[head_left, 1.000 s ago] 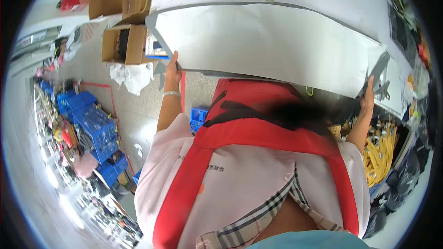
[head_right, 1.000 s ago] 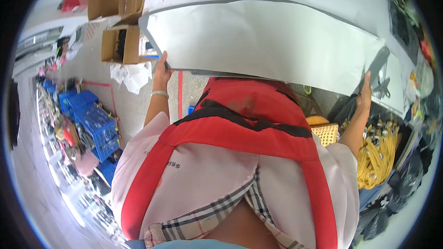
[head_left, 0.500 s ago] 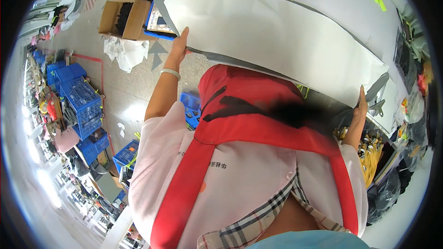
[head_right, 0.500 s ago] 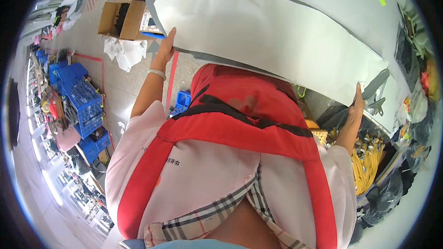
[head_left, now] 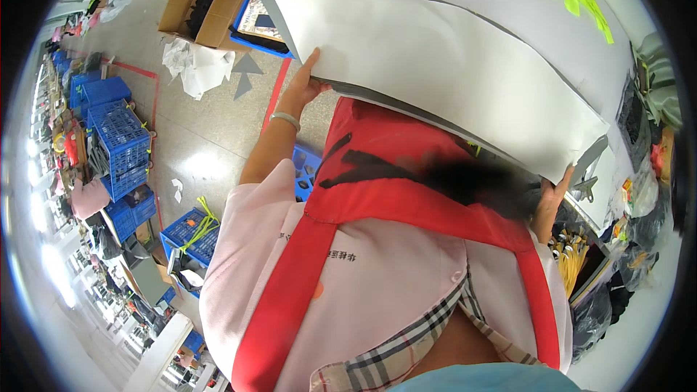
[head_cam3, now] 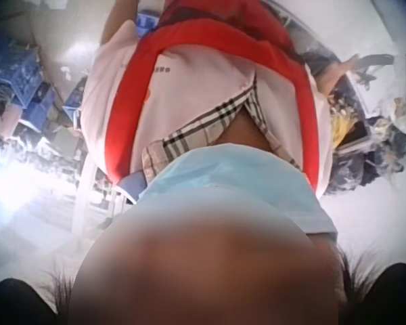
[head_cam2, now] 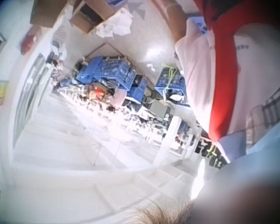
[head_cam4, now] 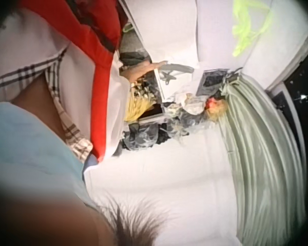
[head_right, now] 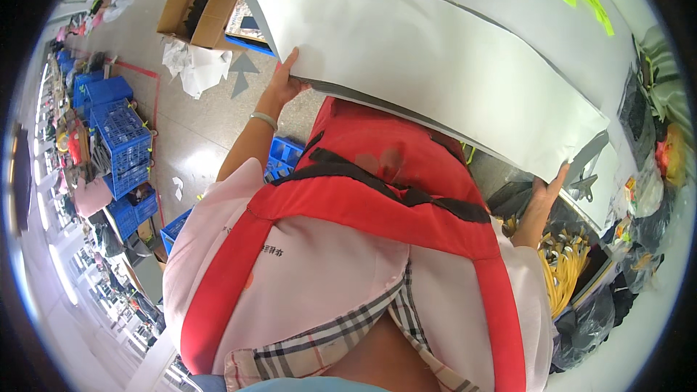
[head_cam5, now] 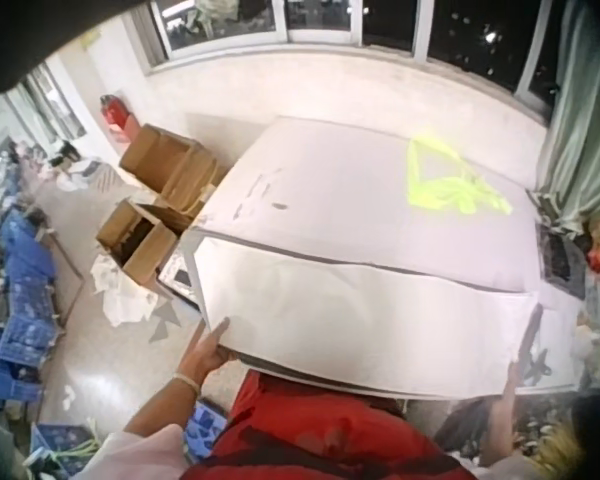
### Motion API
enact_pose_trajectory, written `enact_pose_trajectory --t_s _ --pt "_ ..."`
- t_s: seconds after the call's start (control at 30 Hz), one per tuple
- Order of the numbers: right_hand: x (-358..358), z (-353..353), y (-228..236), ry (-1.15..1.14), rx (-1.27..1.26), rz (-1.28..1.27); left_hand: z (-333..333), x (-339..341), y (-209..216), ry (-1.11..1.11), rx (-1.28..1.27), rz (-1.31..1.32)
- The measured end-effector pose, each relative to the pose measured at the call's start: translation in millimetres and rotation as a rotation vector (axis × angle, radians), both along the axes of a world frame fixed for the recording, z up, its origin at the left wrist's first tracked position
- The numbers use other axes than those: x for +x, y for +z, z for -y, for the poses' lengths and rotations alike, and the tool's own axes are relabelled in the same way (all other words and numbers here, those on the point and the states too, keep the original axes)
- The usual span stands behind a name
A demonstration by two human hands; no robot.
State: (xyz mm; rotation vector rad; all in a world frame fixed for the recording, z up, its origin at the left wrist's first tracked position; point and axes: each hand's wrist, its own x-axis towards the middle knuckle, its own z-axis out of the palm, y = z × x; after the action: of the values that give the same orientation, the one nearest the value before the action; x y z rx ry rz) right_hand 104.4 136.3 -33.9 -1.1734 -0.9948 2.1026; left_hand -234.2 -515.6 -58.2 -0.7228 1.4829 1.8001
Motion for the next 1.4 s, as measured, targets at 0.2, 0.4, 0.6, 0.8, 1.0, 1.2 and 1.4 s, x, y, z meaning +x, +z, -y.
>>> enact_pose_trajectory --t_s 0.2,0.4,0.6,0.8,1.0,1.2,1.4 --pt "-13.8 -3.9 9.6 0.061 -0.092 0.098 -31.3 19.5 15.7 0.247 0.371 -0.033" --pt "8.3 -36.4 -8.6 0.131 -0.134 0.256 -58.3 13.7 25.7 0.334 0.532 -0.17" --pt "-17.9 -5.1 11.4 0.199 -0.085 0.35 -50.2 8.9 34.9 0.414 0.364 -0.112" --pt "-2.7 -38.6 34.9 0.106 0.015 0.319 -77.0 -5.9 72.9 0.331 0.395 -0.163" --pt "-84.8 29.0 128.0 0.07 0.245 0.513 -38.9 6.2 121.4 0.329 0.531 -0.292" --pt "-167.8 169.0 189.4 0.296 0.299 0.249 86.7 23.2 169.3 0.425 0.573 -0.288" --pt "-254.6 326.5 208.3 0.557 0.232 0.119 241.0 52.8 201.3 0.44 0.448 -0.615"
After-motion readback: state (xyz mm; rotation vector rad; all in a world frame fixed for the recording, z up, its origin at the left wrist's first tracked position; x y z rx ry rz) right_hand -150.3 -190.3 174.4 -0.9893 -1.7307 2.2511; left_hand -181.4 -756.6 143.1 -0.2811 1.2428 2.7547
